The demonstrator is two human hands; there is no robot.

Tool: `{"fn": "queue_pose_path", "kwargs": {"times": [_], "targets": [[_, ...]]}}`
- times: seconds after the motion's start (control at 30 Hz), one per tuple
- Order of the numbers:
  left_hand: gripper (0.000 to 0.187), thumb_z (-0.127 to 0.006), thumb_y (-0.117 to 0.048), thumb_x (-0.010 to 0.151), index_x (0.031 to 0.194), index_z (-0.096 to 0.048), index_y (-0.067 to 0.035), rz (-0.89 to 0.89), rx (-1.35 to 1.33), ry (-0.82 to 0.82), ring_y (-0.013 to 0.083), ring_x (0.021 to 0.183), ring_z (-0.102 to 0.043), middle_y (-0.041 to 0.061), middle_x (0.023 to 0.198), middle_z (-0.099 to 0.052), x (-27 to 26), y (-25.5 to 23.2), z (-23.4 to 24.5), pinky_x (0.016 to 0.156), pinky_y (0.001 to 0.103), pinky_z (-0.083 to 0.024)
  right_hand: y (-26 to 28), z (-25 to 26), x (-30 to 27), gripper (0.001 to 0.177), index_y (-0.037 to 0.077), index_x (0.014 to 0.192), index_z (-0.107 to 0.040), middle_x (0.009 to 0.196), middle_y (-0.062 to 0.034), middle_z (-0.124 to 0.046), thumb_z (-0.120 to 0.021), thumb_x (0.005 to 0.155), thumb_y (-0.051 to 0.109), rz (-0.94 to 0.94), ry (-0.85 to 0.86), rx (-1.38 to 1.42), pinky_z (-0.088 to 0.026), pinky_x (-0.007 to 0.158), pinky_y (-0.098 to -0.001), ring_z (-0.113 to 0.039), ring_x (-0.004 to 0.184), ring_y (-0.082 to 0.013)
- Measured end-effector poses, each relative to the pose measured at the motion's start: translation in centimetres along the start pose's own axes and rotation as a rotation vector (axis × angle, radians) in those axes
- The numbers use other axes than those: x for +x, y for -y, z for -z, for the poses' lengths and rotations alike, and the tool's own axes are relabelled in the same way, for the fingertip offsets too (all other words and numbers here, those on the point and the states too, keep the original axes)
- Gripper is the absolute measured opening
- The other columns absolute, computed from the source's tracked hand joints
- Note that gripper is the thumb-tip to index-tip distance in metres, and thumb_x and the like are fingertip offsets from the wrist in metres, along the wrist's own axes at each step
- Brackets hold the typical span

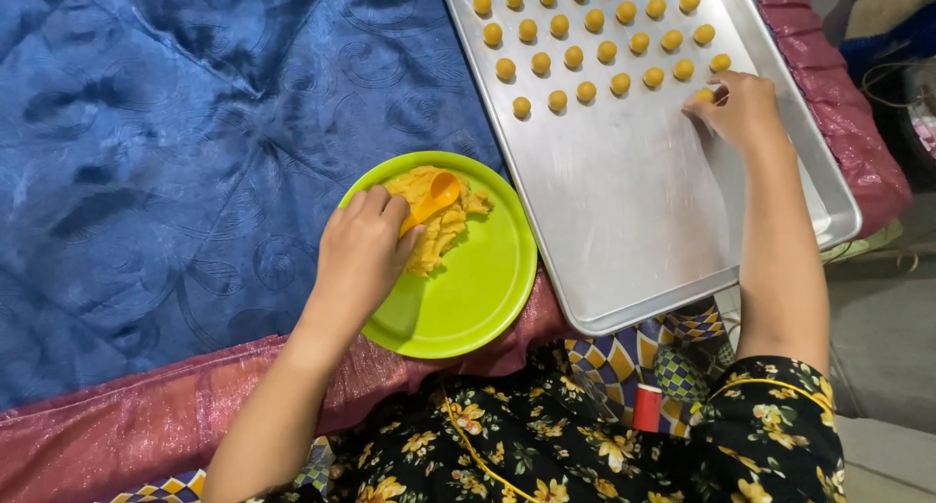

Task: Rolling small pieces of dough into balls and arranging them in rows on a baking tray.

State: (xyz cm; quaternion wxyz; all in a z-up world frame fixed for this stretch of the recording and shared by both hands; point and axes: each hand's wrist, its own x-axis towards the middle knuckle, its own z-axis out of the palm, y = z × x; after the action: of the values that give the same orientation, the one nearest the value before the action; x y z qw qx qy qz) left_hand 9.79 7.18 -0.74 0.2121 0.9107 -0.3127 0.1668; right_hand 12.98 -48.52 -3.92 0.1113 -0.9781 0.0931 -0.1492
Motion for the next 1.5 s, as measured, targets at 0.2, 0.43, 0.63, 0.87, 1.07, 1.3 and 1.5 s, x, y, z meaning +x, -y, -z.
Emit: {"fn": "queue_pose_path", "kwargs": {"times": [0.2,0.43,0.63,0.87,1.07,1.3,1.5], "targets": [[0.017,-0.072,-0.013,0.086,0.097,-0.061,-0.006,-0.014,-0.026,-0.028,0.0282,0.088,-0.060,0.009,0.097,-0.060,0.2,-0.4,0.6,0.079,0.039,-0.049,1.5,0.8,-0.5,0.050,-0.011,0.129,-0.070,0.100,-0.0241,-0.072,-0.086,0.086,0.009,-0.020,0.032,-0.035,-0.056,0.070,-0.0384,-0.067,0.075,-0.0297],[0.016,-0.069,-0.014,0.092,0.099,-0.060,-0.003,0.063,-0.247,0.052,0.0273,0.090,-0.064,0.010,0.095,-0.065,0.6,-0.4,1.9,0.083,0.042,-0.052,2.6,0.5,-1.1,0.042,0.000,0.128,-0.073,0.123,-0.0213,-0.063,-0.081,0.090,0.015,0.110,-0.093,-0.252,-0.052,0.086,-0.0453,-0.064,0.103,-0.0375],[0.021,-0.073,-0.018,0.087,0.105,-0.069,-0.008,-0.064,-0.371,0.201,0.0206,0.096,-0.064,0.003,0.100,-0.070,0.2,-0.3,1.8,0.094,0.039,-0.041,11.6,2.6,-4.1,0.042,0.000,0.130,-0.069,0.128,-0.0181,-0.063,-0.078,0.090,0.010,0.317,-0.066,-0.152,-0.053,0.089,-0.0424,-0.064,0.105,-0.0331],[0.017,-0.078,-0.027,0.085,0.097,-0.070,-0.018,-0.259,-0.154,0.264,0.0211,0.093,-0.059,-0.001,0.090,-0.064,-0.8,-0.6,1.6,0.080,0.037,-0.041,25.6,5.4,-13.2,0.030,0.006,0.110,-0.075,0.101,-0.0193,-0.074,-0.074,0.079,0.008,0.782,0.500,0.111,-0.057,0.086,-0.0457,-0.072,0.101,-0.0368],[0.032,-0.073,-0.035,0.094,0.116,-0.067,-0.013,0.086,-0.060,0.080,0.0300,0.102,-0.060,0.009,0.110,-0.058,-2.8,3.0,3.4,0.081,0.045,-0.049,27.0,4.2,-16.1,0.029,0.012,0.111,-0.071,0.101,-0.0072,-0.073,-0.076,0.085,0.025,1.073,0.480,-0.052,-0.053,0.079,-0.0358,-0.071,0.092,-0.0231],[0.030,-0.062,-0.027,0.098,0.114,-0.065,-0.002,0.507,-0.278,0.409,0.0462,0.093,-0.072,0.022,0.090,-0.074,-5.9,6.2,2.7,0.078,0.054,-0.055,27.4,2.9,-16.8,0.013,0.014,0.099,-0.067,0.090,-0.0011,-0.064,-0.069,0.088,0.007,1.312,0.164,-0.222,-0.048,0.072,-0.0308,-0.062,0.076,-0.0182],[0.027,-0.063,-0.029,0.100,0.106,-0.067,-0.002,0.639,-0.319,0.277,0.0377,0.080,-0.075,0.022,0.084,-0.073,-6.8,8.4,1.6,0.070,0.046,-0.060,29.6,-0.6,-18.8,0.008,0.016,0.095,-0.067,0.092,0.0010,-0.063,-0.063,0.093,0.010,1.320,0.018,-0.142,-0.050,0.071,-0.0324,-0.061,0.071,-0.0178]]}}
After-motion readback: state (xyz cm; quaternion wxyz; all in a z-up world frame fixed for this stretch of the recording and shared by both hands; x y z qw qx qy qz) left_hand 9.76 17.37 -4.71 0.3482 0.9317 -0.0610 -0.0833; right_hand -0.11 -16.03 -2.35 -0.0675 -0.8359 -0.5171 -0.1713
